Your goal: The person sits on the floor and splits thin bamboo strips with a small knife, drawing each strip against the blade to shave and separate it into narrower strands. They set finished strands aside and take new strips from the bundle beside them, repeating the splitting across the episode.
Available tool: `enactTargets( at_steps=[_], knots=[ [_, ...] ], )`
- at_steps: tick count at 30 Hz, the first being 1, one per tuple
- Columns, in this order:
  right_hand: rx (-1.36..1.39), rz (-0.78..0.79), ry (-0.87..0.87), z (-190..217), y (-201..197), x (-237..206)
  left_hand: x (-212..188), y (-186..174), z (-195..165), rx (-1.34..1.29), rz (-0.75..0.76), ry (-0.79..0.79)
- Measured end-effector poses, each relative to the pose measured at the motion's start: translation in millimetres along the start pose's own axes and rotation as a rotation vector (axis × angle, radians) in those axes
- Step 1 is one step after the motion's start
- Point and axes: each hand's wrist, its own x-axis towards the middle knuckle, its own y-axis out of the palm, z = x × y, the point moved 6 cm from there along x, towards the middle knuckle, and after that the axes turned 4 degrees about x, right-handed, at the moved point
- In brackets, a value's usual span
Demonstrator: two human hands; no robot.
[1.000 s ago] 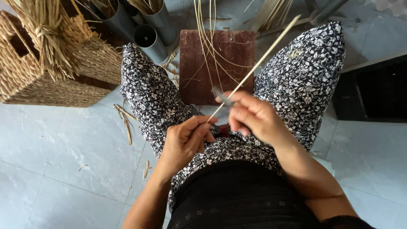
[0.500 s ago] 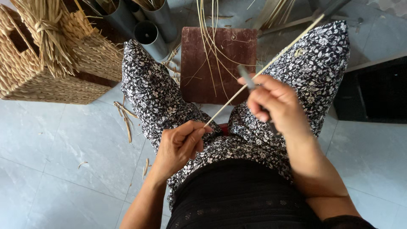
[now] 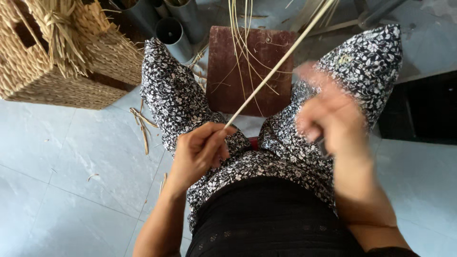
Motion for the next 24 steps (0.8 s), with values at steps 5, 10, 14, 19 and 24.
enactTargets(
  at_steps=[5,10,14,19,24],
  knots=[
    [-0.055,0.446,0.074,-32,75,1,14,21,-13,-0.058,0.055,0.078],
    [0.036,0.388,0.044,-36,70,12,13,20,-9,0.028,0.055,-0.021],
    [0.095,0.337,0.004,-29,44,18,8,17,-12,0.054,0.064,0.078],
    [0.046,0.037,0.001,-17,-11,17,0,8,4,0.071,0.086,0.026],
    [0.244,-0.321,-0.186,13,-89,28,-2,-18,19,-0.074,0.051,-0.018]
  ],
)
